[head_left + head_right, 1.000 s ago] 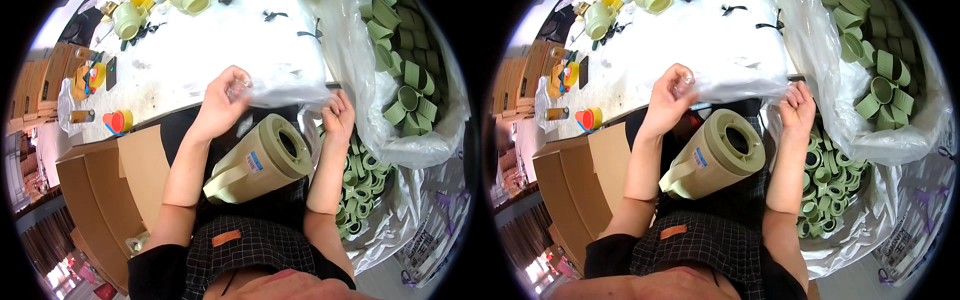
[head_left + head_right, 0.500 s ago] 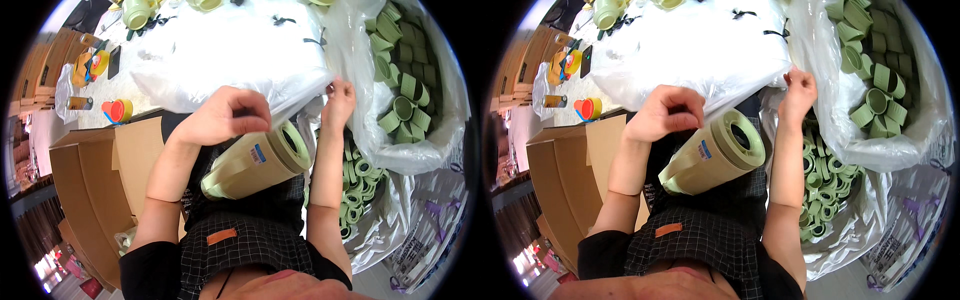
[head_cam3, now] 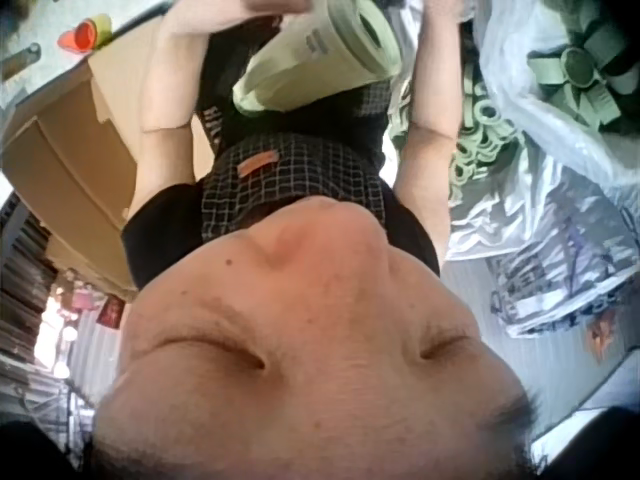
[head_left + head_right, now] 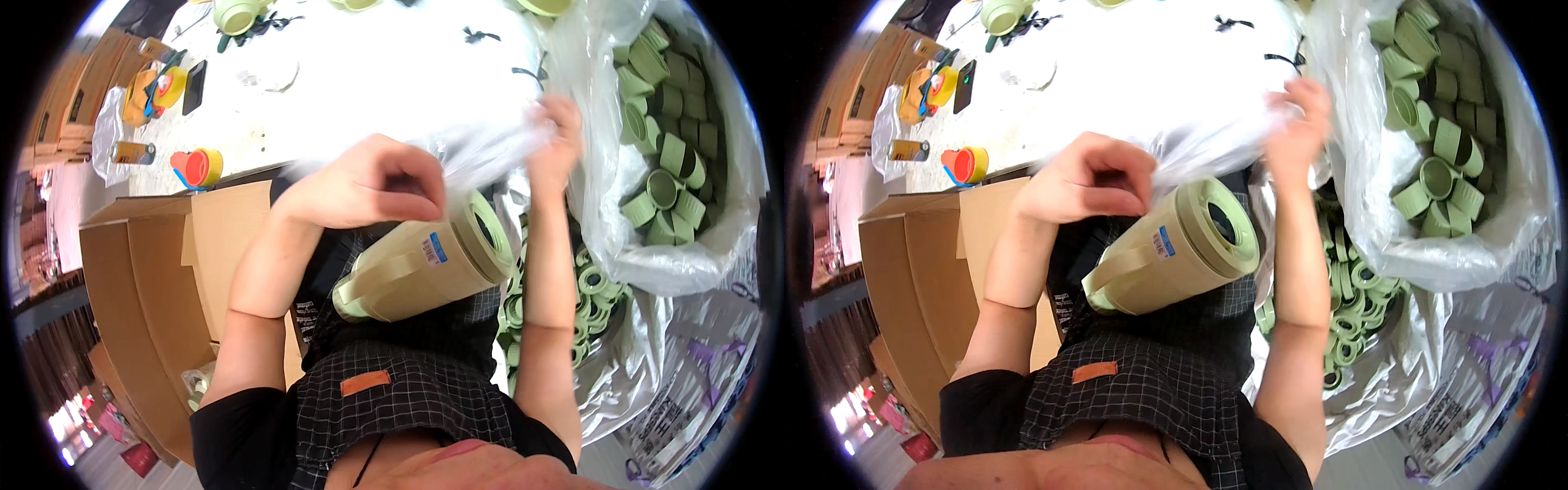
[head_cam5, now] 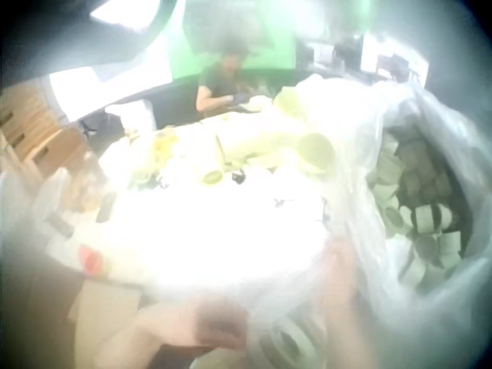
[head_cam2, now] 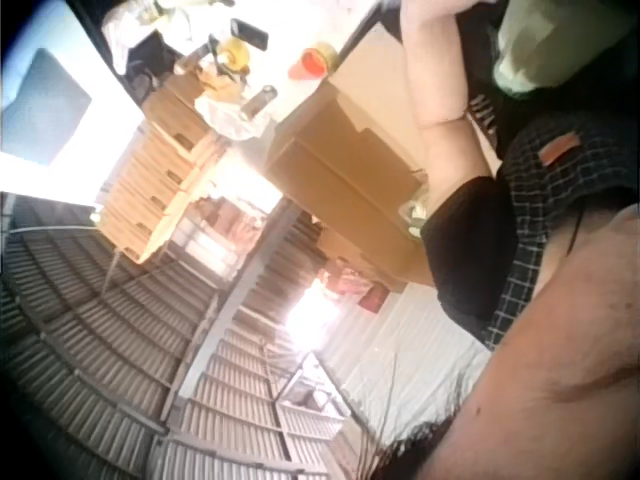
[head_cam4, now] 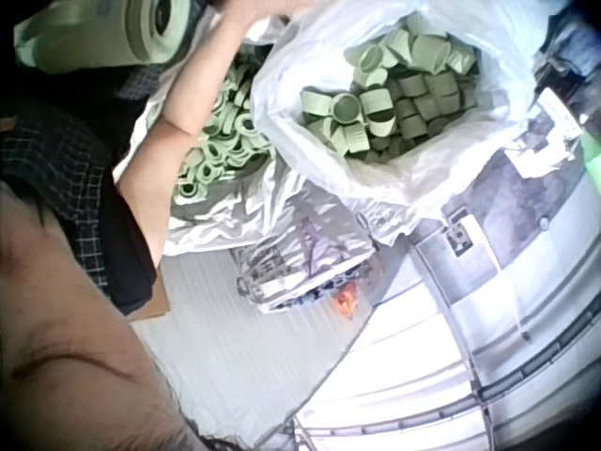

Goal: The person places green lids onto light yellow plastic jugs and then puts each jug into a plastic bag before placing it into a large cardboard box.

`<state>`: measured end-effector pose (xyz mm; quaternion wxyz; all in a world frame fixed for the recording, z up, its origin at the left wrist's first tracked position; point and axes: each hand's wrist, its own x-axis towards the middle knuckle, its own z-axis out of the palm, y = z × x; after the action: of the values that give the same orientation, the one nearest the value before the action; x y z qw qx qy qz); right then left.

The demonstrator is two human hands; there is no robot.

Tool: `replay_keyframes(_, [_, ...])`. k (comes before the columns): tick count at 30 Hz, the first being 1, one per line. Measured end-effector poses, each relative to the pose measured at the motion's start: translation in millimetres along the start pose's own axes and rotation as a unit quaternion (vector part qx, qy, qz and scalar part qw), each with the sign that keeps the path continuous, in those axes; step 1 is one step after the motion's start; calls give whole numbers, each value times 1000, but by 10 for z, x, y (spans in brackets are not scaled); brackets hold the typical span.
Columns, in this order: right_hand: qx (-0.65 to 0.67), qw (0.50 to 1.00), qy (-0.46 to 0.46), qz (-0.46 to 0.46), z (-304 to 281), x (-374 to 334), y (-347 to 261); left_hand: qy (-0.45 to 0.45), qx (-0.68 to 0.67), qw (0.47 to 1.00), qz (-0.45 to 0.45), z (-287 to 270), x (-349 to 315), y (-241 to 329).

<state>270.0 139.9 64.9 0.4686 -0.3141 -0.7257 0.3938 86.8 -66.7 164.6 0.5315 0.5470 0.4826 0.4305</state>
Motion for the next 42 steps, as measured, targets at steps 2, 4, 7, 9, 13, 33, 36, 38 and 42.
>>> replay_keyframes(2, [384, 869, 77, 303, -93, 30, 308, 91, 116, 989, 7, -73, -5, -146])
replay_keyframes(4, [604, 597, 135, 510, -92, -214, 312, 169, 237, 956, -39, -126, 38, -624])
replay_keyframes(7, [358, 872, 10, 335, 305, -904, 87, 344, -4, 937, 58, -290, -89, -2079])
replay_keyframes(9, [147, 929, 187, 285, -8, -1398, 117, 253, 126, 949, 140, 83, -29, -1523])
replay_keyframes(13, [-38, 997, 29, 59, -37, -2132, -195, 196, 321, 899, 223, 710, -614, -218])
replay_keyframes(33, [202, 680, -705, 11, 1193, -2562, -1754, 826, -25, 490, -277, 884, -6086, -999])
replay_keyframes(36, [160, 741, -643, 107, 1012, -2754, -1571, 665, 66, 524, -528, 1319, -7393, -1728])
replay_keyframes(38, [181, 749, -614, 170, 848, -2845, -1472, 386, 272, 587, -657, 2026, -8185, -2045])
replay_keyframes(42, [127, 820, -521, 202, 702, -2851, -1335, 366, 241, 681, -586, 1424, -7438, -3405])
